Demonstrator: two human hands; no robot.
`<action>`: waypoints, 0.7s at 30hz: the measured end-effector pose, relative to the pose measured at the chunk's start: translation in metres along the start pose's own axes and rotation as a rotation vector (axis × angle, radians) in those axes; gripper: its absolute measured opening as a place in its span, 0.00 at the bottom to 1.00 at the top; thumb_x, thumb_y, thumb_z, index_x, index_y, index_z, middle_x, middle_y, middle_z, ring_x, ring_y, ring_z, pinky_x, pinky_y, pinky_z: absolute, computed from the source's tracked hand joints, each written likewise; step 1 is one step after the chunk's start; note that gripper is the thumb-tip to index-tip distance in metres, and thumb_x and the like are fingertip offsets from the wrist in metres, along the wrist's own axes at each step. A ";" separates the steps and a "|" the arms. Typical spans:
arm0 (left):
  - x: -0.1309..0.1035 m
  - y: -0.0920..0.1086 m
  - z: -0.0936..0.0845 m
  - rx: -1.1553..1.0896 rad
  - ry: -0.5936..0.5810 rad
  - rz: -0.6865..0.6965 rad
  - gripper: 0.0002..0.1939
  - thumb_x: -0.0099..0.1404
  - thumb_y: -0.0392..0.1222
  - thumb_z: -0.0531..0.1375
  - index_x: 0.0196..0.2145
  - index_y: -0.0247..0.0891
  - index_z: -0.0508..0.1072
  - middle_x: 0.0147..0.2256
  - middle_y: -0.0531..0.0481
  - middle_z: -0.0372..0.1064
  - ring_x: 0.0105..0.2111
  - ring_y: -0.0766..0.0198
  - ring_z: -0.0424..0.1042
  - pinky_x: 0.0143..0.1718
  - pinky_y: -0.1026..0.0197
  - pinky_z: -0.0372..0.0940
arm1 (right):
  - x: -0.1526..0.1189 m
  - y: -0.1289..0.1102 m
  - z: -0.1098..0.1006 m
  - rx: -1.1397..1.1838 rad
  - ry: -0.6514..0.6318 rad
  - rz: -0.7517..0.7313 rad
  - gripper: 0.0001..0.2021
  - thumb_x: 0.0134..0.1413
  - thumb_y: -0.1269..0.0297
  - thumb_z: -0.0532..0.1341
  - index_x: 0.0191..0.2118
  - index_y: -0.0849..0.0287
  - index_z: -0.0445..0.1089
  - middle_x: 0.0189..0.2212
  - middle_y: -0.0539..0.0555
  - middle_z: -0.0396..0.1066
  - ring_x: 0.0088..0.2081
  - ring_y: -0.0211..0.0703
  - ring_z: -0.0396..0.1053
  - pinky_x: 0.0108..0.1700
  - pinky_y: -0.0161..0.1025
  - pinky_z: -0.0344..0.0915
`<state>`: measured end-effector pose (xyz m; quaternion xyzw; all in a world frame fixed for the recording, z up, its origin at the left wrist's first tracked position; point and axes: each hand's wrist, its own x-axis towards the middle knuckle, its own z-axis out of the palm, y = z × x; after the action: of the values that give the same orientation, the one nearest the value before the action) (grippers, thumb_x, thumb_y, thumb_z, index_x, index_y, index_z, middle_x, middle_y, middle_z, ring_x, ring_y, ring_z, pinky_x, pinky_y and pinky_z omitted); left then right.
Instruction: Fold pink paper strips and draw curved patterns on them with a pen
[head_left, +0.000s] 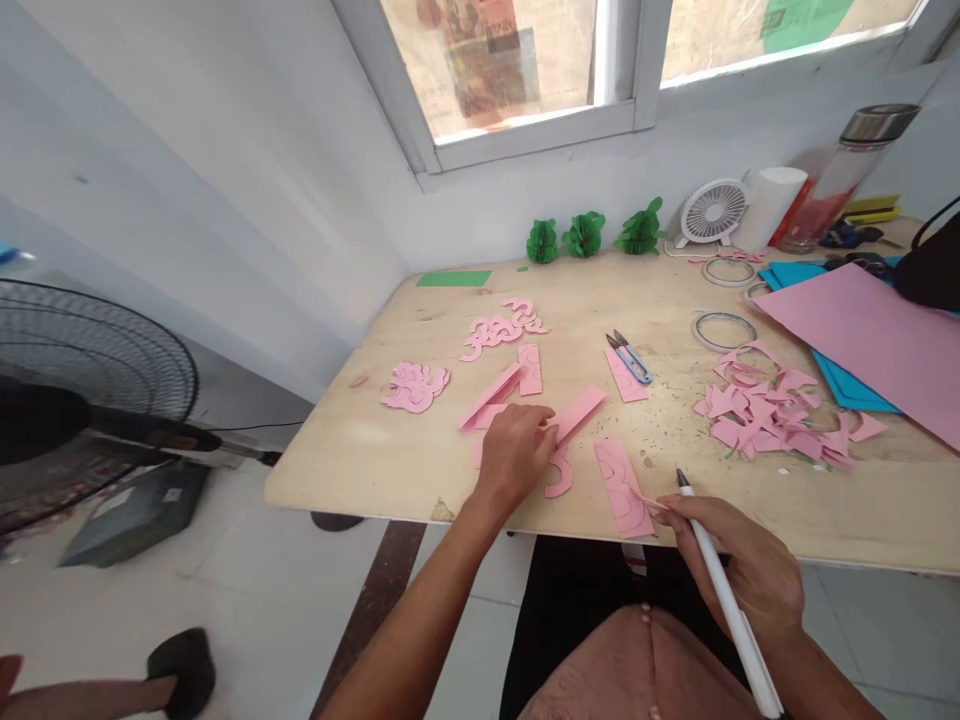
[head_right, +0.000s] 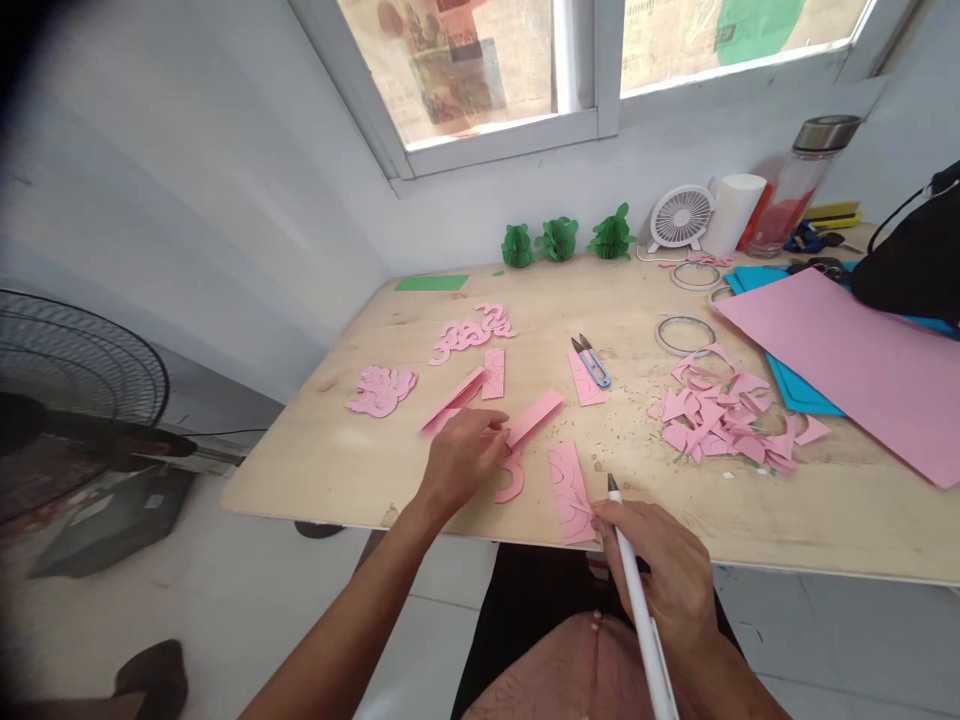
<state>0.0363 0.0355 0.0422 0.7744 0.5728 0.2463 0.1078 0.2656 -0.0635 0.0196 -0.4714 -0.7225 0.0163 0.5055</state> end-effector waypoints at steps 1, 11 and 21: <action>0.010 0.000 0.000 0.032 -0.058 -0.019 0.07 0.64 0.36 0.58 0.40 0.38 0.74 0.36 0.47 0.75 0.42 0.55 0.73 0.46 0.52 0.67 | -0.001 0.000 -0.001 0.004 0.017 0.002 0.12 0.55 0.77 0.62 0.44 0.57 0.72 0.33 0.52 0.78 0.33 0.41 0.77 0.36 0.35 0.73; 0.051 0.015 0.003 0.220 -0.443 -0.146 0.18 0.69 0.47 0.59 0.53 0.37 0.68 0.51 0.44 0.67 0.47 0.58 0.71 0.47 0.49 0.70 | -0.006 0.005 -0.001 0.024 0.016 -0.041 0.14 0.55 0.79 0.61 0.45 0.58 0.72 0.35 0.53 0.78 0.34 0.41 0.77 0.38 0.36 0.73; 0.041 0.024 0.007 0.074 -0.213 -0.121 0.11 0.68 0.40 0.59 0.47 0.36 0.70 0.41 0.47 0.72 0.42 0.59 0.73 0.45 0.50 0.69 | -0.013 0.003 -0.005 -0.030 0.034 -0.008 0.11 0.57 0.76 0.60 0.43 0.56 0.73 0.33 0.52 0.79 0.32 0.42 0.78 0.35 0.37 0.73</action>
<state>0.0686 0.0670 0.0574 0.7637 0.6123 0.1345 0.1541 0.2721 -0.0734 0.0111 -0.4763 -0.7156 -0.0044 0.5109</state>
